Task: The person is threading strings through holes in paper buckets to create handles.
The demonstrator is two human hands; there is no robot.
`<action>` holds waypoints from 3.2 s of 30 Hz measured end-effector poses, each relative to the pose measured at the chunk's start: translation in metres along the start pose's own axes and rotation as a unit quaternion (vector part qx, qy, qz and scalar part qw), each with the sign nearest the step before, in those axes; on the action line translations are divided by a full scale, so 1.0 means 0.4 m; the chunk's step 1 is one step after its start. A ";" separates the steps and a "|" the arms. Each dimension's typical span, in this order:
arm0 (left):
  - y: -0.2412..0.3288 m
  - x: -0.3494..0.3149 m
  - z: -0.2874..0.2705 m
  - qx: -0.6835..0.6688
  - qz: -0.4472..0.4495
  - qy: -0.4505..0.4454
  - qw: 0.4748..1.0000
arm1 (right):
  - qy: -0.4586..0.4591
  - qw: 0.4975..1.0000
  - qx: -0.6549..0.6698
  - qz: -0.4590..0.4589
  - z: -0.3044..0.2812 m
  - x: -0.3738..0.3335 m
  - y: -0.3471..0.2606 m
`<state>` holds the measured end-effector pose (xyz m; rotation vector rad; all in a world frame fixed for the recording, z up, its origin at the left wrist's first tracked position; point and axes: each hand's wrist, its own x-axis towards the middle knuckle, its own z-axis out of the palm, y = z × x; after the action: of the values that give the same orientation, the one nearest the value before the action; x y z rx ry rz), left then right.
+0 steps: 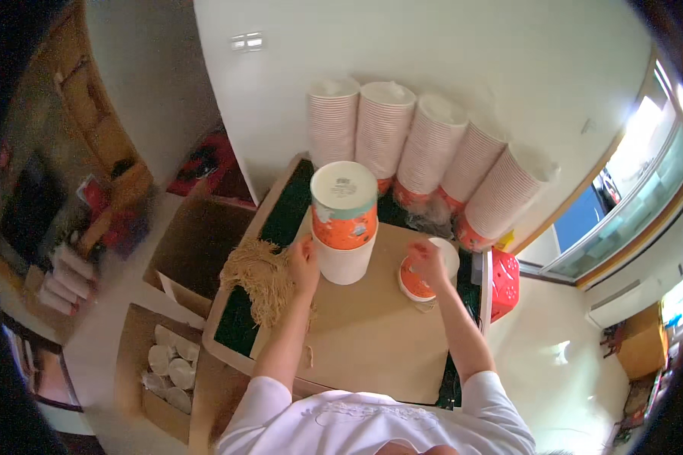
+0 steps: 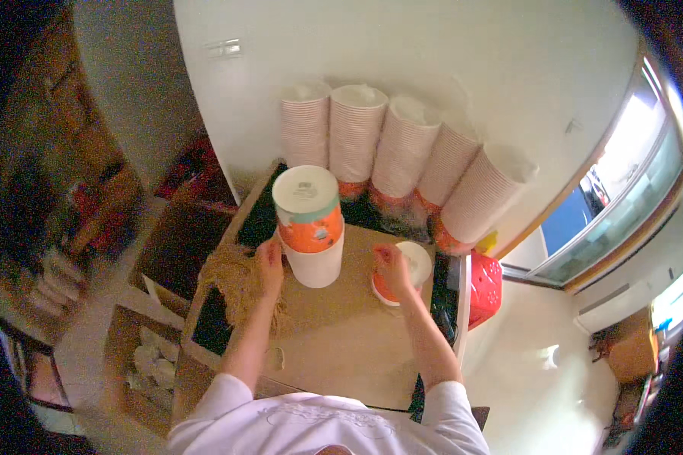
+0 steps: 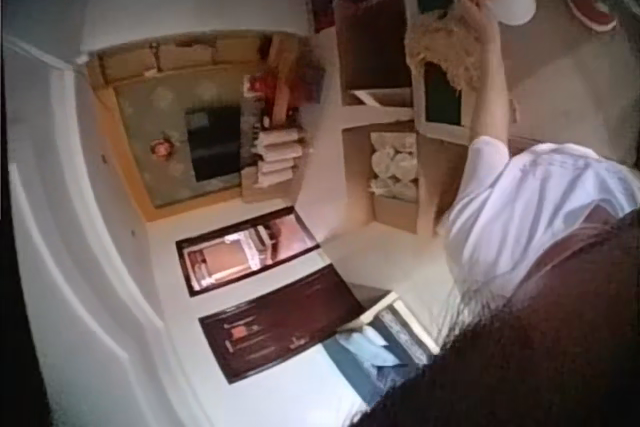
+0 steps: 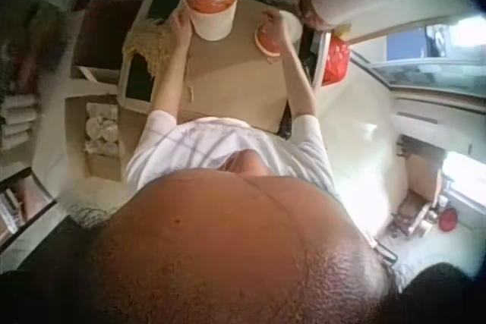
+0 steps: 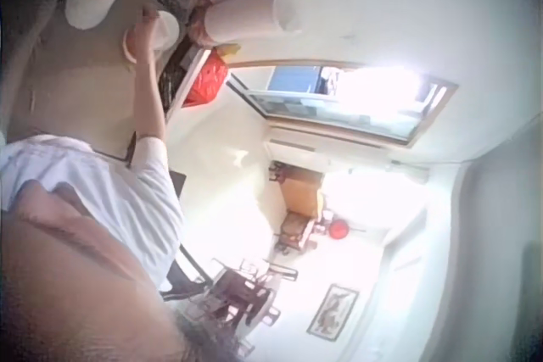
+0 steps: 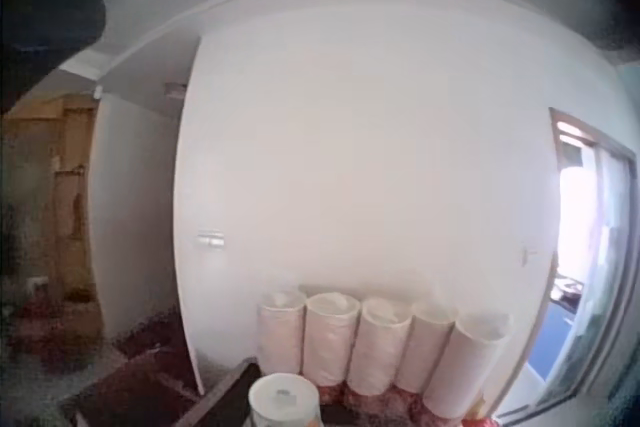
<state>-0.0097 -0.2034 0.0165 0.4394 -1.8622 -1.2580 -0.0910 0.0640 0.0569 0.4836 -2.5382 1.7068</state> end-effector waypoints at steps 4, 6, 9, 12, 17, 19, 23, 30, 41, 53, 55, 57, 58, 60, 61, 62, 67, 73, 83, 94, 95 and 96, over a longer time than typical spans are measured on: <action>-0.022 0.116 -0.016 0.016 -0.107 -0.094 0.990 | -0.022 0.994 0.090 -0.052 0.166 0.095 0.027; -0.019 0.140 0.011 0.026 -0.171 -0.107 0.979 | -0.008 0.999 0.044 -0.007 0.190 0.142 0.083; -0.078 0.153 -0.022 0.006 -0.169 -0.108 0.980 | -0.056 0.960 0.237 0.140 0.225 0.135 0.004; -0.082 0.165 -0.018 -0.061 -0.280 -0.117 0.951 | -0.056 0.953 0.229 0.190 0.216 0.136 -0.026; -0.066 0.182 -0.024 -0.199 -0.357 -0.166 0.898 | -0.054 0.949 0.230 0.210 0.206 0.151 -0.029; -0.059 0.182 -0.027 -0.213 -0.362 -0.168 0.892 | -0.037 0.949 0.229 0.212 0.206 0.153 -0.035; -0.036 0.187 -0.040 -0.236 -0.352 -0.158 0.892 | -0.115 0.925 0.294 0.211 0.182 0.154 -0.050; 0.033 0.233 -0.050 -0.217 -0.309 -0.191 0.906 | -0.127 0.913 0.320 0.219 0.152 0.169 -0.125; 0.241 0.129 -0.214 -0.228 -0.058 -0.230 0.944 | -0.164 0.938 0.307 0.013 -0.053 -0.067 -0.432; -0.291 -0.480 -0.446 0.308 -0.146 -0.202 0.918 | -0.159 0.981 -0.110 0.011 -0.038 -0.526 0.026; -0.420 -0.546 -0.491 0.337 -0.160 -0.119 0.920 | -0.161 0.968 -0.176 -0.076 -0.033 -0.536 0.050; -0.467 -0.560 -0.500 0.352 -0.169 -0.051 0.919 | -0.171 0.967 -0.174 -0.078 -0.036 -0.541 0.036; -0.460 -0.547 -0.496 0.389 -0.171 -0.103 0.900 | -0.150 0.972 -0.173 -0.062 -0.037 -0.545 0.030; -0.440 -0.529 -0.490 0.423 -0.170 -0.152 0.877 | -0.127 0.976 -0.170 -0.049 -0.039 -0.555 0.025; -0.433 -0.521 -0.485 0.410 -0.192 -0.167 0.876 | -0.098 0.981 -0.167 -0.023 -0.040 -0.556 0.024; -0.424 -0.514 -0.480 0.396 -0.215 -0.182 0.874 | -0.070 0.984 -0.164 0.003 -0.042 -0.556 0.022; -0.408 -0.512 -0.483 0.358 -0.191 -0.168 0.898 | -0.023 0.993 -0.119 -0.014 -0.042 -0.570 0.008; -0.210 -0.225 -0.454 -0.151 -0.317 -0.049 0.935 | -0.022 0.996 -0.081 -0.039 -0.024 -0.592 -0.046; 0.304 0.158 -0.469 -0.182 -0.058 -0.014 0.982 | -0.052 0.997 -0.027 -0.043 -0.002 -0.578 -0.125; 0.382 -0.161 -0.317 -0.088 -0.070 -0.324 0.939 | -0.163 0.874 0.409 0.205 0.155 -0.531 -0.205; 0.333 -0.231 -0.300 -0.041 -0.044 -0.359 0.931 | -0.162 0.874 0.410 0.204 0.179 -0.531 -0.200; 0.281 -0.301 -0.279 -0.050 -0.031 -0.397 0.916 | -0.156 0.821 0.470 0.284 0.204 -0.529 -0.179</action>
<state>0.1675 -0.1397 0.0811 -0.1089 -2.4328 -1.7299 0.1414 0.0139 0.0448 -0.0338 -1.8831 3.3392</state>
